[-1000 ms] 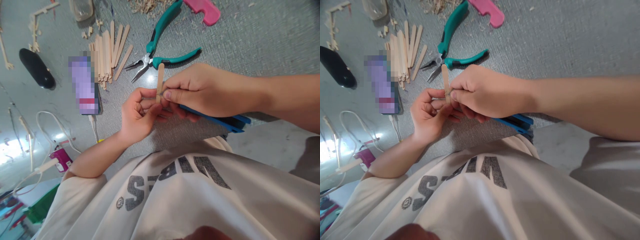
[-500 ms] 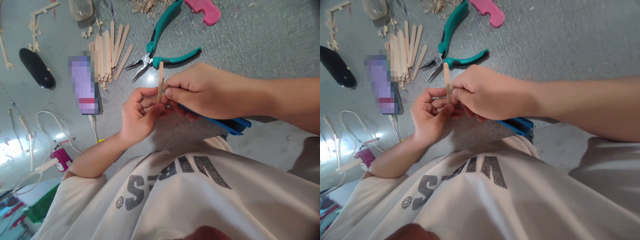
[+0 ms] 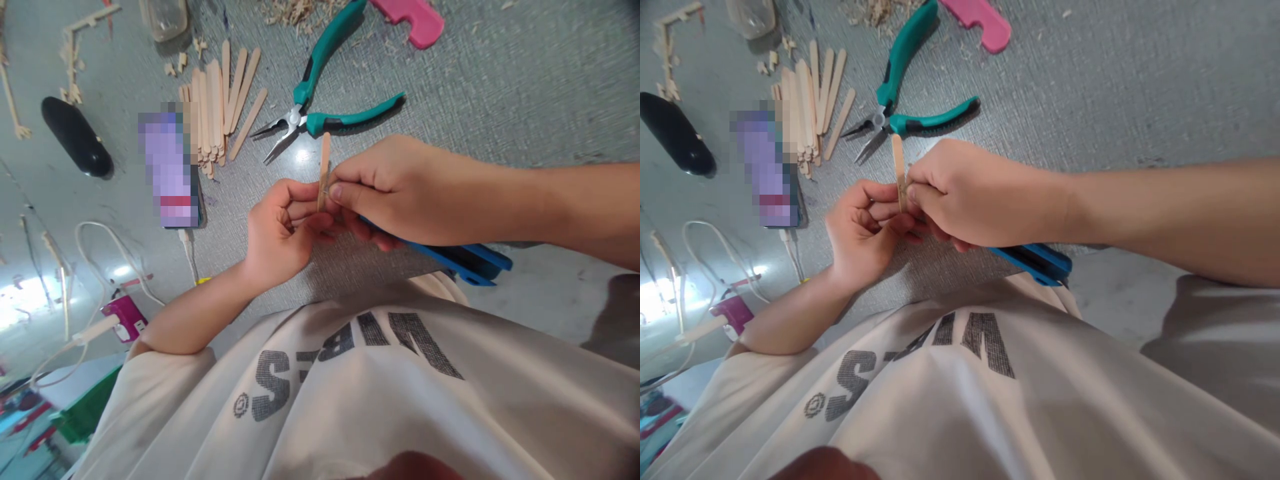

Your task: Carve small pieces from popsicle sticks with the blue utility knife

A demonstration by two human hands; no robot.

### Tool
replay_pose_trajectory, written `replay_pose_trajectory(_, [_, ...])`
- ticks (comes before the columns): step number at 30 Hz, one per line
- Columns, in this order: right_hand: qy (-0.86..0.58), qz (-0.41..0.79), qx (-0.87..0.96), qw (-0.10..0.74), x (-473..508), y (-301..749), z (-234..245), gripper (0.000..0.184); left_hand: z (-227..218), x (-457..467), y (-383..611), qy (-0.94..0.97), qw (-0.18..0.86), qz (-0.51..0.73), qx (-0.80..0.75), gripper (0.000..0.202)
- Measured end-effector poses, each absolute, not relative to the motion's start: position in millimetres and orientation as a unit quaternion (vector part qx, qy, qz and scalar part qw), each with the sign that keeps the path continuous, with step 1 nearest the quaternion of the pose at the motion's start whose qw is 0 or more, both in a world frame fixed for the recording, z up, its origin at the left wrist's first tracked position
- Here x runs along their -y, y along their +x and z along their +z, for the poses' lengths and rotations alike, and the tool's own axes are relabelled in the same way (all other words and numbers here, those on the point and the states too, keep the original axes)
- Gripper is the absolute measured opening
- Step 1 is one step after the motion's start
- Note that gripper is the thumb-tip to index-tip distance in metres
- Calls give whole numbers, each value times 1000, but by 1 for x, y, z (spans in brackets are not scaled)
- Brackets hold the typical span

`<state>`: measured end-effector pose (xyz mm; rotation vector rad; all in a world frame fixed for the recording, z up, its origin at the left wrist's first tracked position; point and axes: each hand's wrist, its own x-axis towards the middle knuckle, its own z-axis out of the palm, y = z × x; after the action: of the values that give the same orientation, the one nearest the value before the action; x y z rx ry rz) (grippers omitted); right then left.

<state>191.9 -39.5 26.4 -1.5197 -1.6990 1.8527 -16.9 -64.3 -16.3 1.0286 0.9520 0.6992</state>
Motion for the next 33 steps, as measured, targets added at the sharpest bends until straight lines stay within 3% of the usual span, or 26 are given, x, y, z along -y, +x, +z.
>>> replay_pose_trajectory(10, [-492,634,587,101,35,195,26,53,-12,62,-18,454,713,298,-443,48])
replay_pose_trajectory(18, [-456,664,577,138,36,198,21,49,-9,60,-17,458,714,304,-434,49])
replay_pose_trajectory(33, [-461,591,643,157,36,201,19,44,-10,60,-15,451,696,325,-455,48])
